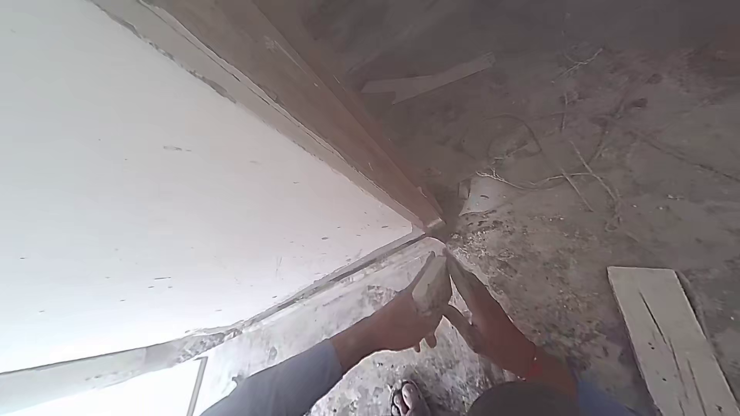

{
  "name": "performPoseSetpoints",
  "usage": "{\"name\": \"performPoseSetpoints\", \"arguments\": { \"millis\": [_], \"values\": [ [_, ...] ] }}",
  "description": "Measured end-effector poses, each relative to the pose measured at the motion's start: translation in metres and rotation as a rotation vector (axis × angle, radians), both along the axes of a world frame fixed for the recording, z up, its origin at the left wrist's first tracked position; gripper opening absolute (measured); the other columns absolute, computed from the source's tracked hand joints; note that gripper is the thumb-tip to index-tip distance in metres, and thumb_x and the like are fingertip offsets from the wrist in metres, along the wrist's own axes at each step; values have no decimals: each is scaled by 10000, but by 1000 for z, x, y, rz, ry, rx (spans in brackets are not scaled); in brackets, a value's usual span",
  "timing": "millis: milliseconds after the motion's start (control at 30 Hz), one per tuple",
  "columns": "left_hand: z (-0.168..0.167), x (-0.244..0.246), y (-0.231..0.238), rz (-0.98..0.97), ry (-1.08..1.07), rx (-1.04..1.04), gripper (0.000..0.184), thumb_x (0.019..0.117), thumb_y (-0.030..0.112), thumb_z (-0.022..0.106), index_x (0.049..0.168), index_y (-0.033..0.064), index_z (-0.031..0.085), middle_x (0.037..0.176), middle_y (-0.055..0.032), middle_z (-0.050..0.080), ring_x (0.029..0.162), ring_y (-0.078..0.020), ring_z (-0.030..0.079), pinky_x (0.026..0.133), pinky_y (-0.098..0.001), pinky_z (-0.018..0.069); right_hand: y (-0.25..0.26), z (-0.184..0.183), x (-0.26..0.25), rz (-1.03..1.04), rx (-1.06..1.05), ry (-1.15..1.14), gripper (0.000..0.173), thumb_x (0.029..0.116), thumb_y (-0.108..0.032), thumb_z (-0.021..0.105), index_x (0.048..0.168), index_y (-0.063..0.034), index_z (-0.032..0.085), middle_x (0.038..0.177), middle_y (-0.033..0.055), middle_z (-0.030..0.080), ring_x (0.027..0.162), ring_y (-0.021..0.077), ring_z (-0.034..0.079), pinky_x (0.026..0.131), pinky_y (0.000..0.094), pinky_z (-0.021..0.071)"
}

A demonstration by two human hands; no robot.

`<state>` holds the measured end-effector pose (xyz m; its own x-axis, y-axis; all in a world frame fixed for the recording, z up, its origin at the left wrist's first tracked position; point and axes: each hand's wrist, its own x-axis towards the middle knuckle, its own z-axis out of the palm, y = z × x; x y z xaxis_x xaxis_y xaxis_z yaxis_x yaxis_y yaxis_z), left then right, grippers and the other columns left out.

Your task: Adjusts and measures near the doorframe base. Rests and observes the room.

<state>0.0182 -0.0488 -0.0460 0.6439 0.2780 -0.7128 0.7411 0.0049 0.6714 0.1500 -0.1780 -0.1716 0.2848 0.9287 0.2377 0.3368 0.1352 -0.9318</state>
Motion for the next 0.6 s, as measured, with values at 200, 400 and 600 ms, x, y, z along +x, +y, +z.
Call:
{"name": "performPoseSetpoints", "arguments": {
  "millis": [200,400,600],
  "values": [
    [-12,5,1,46,-31,-109,306,1019,179,583,1309,143,490,893,-71,700,638,-205,704,521,-359,607,3,14,12,8,301,-309,543,899,-150,536,1442,-157,526,1497,22,569,1498,330,373,1222,618,287],
    [-37,-4,-5,-96,-56,-162,132,1046,197,557,1131,113,611,765,-37,663,580,-166,660,505,-341,582,-4,1,4,124,373,-268,515,884,8,531,1361,-172,604,1405,27,634,1429,284,474,1191,524,385],
    [-48,-13,-2,178,59,-211,251,1026,143,560,1269,92,522,934,-93,726,641,-227,717,506,-384,606,-14,-24,12,98,-300,-495,950,837,-458,770,1595,-78,343,1620,124,411,1522,342,334,1228,619,240]
  ]
}}
